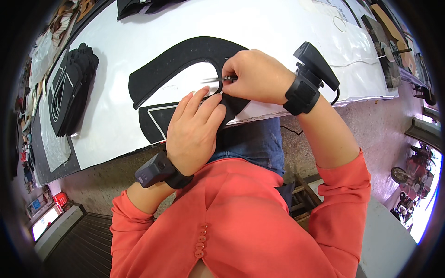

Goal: Trimming excess threads and finishing edges on black shoe upper components using small snips.

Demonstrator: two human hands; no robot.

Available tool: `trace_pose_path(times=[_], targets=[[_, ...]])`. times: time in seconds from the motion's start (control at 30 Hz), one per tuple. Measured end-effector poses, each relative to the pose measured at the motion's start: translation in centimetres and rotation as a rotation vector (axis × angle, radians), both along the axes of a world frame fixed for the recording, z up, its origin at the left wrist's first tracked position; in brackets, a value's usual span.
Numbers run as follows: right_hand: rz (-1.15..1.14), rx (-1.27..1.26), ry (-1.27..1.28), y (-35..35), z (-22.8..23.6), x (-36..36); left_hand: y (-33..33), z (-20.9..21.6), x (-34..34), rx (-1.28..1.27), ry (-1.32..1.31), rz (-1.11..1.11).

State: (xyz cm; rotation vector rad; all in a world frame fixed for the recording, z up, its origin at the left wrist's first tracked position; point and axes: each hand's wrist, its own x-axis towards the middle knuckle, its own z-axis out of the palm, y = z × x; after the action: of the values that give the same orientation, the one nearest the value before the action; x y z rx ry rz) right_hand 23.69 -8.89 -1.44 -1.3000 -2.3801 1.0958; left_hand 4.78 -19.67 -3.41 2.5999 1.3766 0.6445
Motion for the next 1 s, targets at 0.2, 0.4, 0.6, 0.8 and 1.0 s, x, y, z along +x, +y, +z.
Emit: trace_pose_path(times=[0.2, 0.4, 0.6, 0.8, 1.0], targets=[[0.049, -0.064, -0.089, 1.1, 0.6, -0.4, 0.1, -0.2, 0.2, 0.033, 0.001, 0.005], [0.097, -0.076, -0.081, 2.2, 0.9, -0.2, 0.2, -0.3, 0.7, 0.0, -0.023, 0.044], [0.058, -0.004, -0.099, -0.8, -0.2, -1.0, -0.3, 0.7, -1.7, -0.061, -0.022, -0.043], [0.044, -0.017, -0.015, -0.6, 0.0, -0.4, -0.5, 0.2, -1.4, -0.011, -0.023, -0.048], [0.083, -0.091, -0.13, 0.4, 1.0, -0.8, -0.3, -0.3, -0.7, 0.06, -0.045, -0.011]])
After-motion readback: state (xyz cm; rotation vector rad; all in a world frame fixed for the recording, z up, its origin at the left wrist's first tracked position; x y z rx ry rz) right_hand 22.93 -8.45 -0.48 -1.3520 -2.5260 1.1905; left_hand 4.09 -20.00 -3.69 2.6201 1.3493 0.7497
